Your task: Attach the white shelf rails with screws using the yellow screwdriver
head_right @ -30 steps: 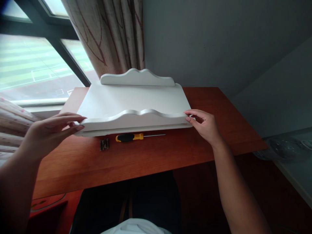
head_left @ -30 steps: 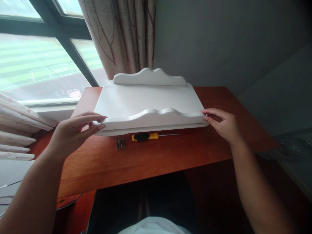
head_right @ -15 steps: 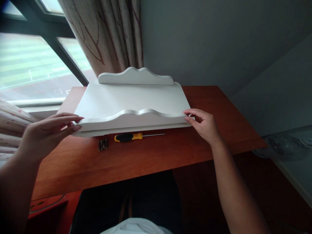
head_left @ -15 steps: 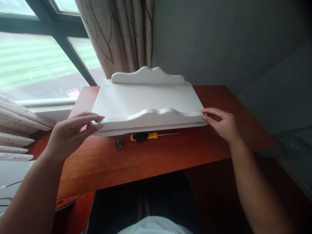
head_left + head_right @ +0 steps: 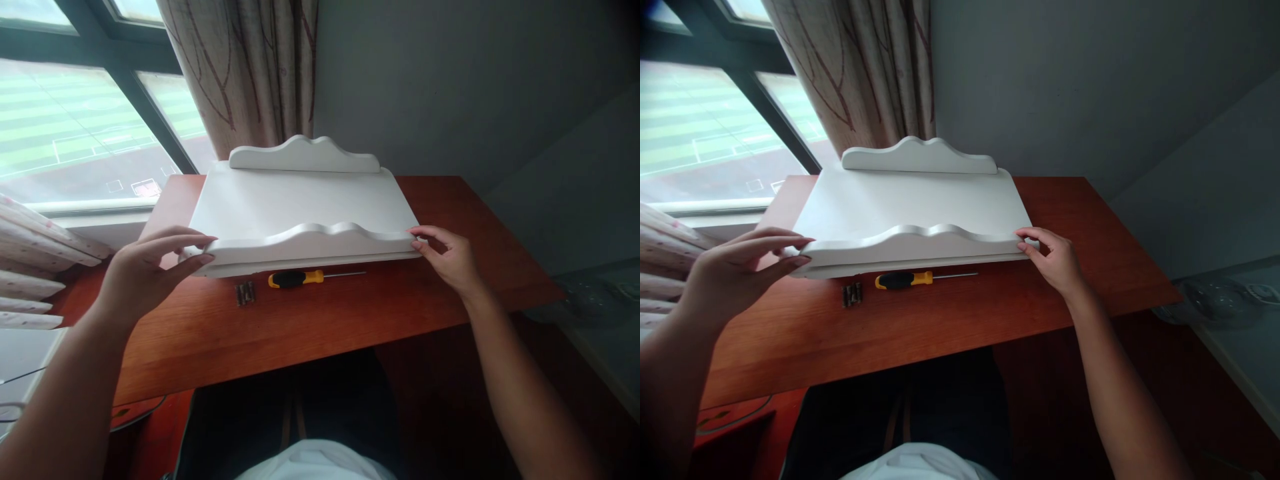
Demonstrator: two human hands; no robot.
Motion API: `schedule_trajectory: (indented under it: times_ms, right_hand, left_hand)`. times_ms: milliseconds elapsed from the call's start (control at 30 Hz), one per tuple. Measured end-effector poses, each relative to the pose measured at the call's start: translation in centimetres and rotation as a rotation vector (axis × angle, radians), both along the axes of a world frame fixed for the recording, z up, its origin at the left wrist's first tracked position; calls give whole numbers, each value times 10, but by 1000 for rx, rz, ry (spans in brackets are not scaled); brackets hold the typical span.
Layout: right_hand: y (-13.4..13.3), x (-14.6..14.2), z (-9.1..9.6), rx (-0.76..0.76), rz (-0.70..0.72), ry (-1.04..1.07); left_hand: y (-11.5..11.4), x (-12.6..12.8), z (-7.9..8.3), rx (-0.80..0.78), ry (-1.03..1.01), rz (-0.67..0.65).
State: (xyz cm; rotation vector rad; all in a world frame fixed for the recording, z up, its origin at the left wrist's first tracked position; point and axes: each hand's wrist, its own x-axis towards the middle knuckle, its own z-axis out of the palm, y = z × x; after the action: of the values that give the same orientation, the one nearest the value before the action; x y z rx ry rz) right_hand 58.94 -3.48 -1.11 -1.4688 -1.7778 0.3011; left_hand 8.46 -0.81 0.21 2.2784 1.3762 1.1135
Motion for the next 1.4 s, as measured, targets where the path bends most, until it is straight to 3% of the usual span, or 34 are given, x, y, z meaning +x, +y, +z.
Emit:
schedule_trajectory:
  times_ms: [433,867,1400]
  right_hand:
    - [1,3,-3,25,36,-86]
    - [-3,1,-5,80,8,-189]
    - [-10,-14,8,106,-13,-300]
  left_hand:
    - [1,0,-2,100,90,-61]
    - [-4,0,-3,17,65,-40]
    - [-13,10,6,-33,5,13]
